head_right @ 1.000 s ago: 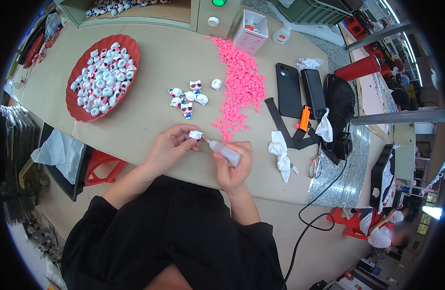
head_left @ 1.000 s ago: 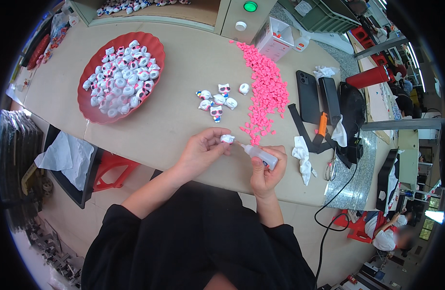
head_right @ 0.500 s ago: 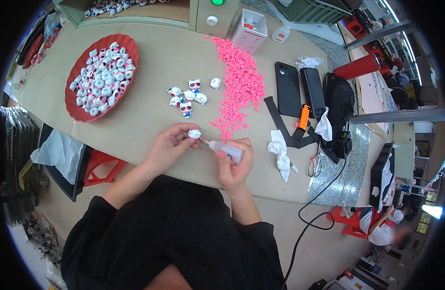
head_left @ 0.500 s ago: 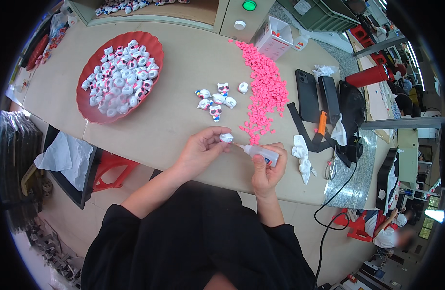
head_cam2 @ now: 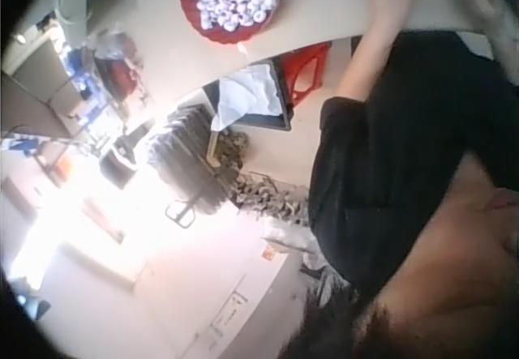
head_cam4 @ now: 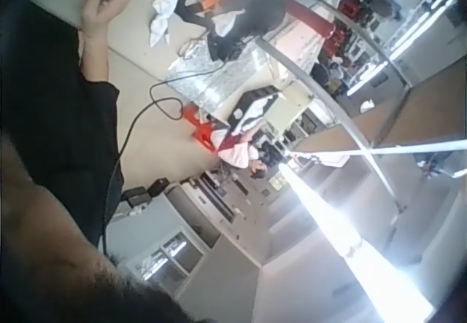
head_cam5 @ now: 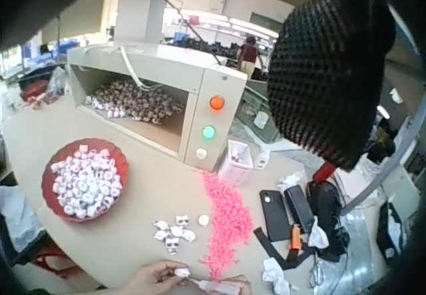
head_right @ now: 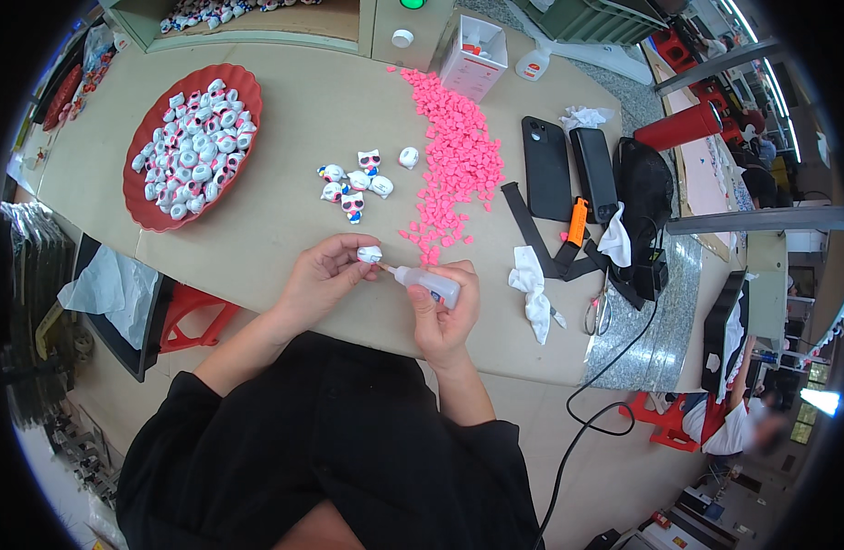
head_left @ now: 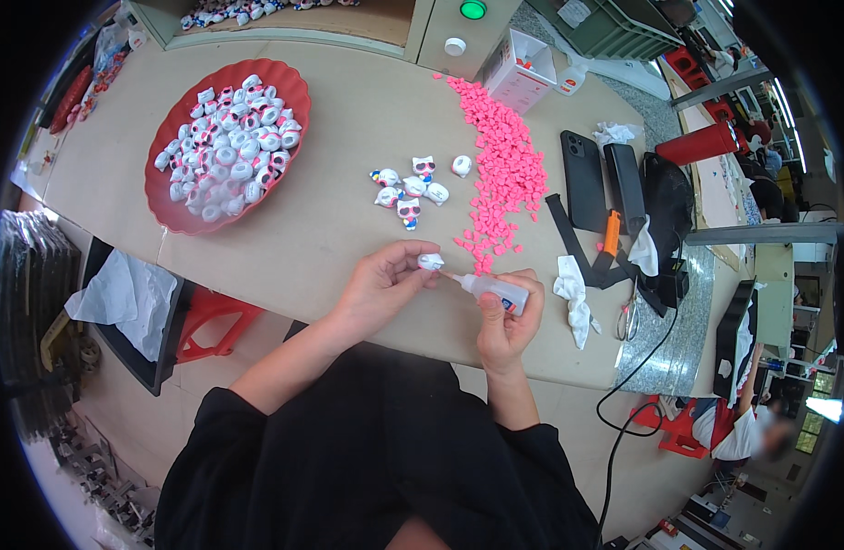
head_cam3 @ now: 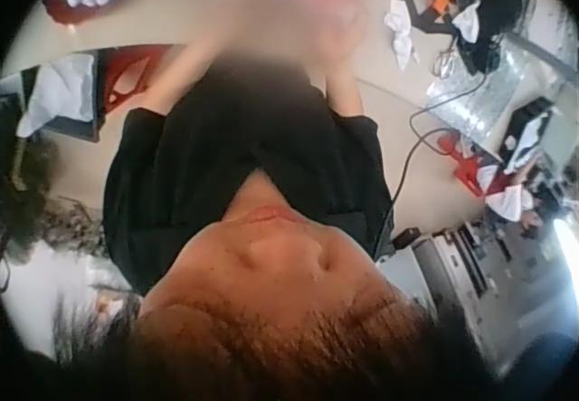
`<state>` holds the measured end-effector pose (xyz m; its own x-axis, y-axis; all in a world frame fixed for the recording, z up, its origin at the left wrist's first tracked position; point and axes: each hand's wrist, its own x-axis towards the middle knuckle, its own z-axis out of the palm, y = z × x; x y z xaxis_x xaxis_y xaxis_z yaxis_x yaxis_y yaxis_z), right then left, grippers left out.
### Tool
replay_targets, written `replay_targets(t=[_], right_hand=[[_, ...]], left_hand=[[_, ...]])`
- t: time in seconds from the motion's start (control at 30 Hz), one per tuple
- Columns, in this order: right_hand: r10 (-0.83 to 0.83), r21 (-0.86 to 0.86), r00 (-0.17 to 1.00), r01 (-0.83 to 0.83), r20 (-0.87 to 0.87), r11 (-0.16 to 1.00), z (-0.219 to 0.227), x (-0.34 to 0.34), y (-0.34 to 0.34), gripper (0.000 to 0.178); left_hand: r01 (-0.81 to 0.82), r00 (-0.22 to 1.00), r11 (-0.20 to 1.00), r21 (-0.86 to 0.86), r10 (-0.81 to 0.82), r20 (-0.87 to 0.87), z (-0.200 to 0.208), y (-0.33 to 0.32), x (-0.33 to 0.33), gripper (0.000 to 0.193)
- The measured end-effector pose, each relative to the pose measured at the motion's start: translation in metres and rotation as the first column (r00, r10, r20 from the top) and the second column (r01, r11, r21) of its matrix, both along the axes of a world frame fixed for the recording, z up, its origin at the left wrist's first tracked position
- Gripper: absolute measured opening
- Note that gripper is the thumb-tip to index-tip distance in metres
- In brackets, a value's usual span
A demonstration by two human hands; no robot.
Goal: The person applies glue from a bottle to small white plastic toy heads, then assembles them with pink bows at a factory workbench.
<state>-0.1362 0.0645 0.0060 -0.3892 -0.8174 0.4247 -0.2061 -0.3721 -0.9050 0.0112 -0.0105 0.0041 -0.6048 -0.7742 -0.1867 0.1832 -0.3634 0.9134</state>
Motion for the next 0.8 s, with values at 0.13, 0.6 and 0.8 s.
replay_targets(t=[0.13,0.6,0.8], right_hand=[[0.003,0.008,1.0,-0.003,0.029,1.0,0.001,0.0,-0.001,0.024],[0.015,-0.054,0.88,0.012,0.474,0.998,0.006,-0.006,-0.007,0.021],[0.01,0.006,0.786,-0.018,0.618,1.0,0.007,-0.009,-0.008,0.02]], left_hand=[[-0.003,1.0,1.0,-0.006,0.003,-0.005,0.0,-0.001,0.0,0.025],[0.004,0.998,0.999,-0.034,-0.006,-0.054,-0.004,-0.004,0.001,0.024],[0.003,1.0,1.0,-0.025,-0.003,-0.03,-0.002,-0.003,0.002,0.024]])
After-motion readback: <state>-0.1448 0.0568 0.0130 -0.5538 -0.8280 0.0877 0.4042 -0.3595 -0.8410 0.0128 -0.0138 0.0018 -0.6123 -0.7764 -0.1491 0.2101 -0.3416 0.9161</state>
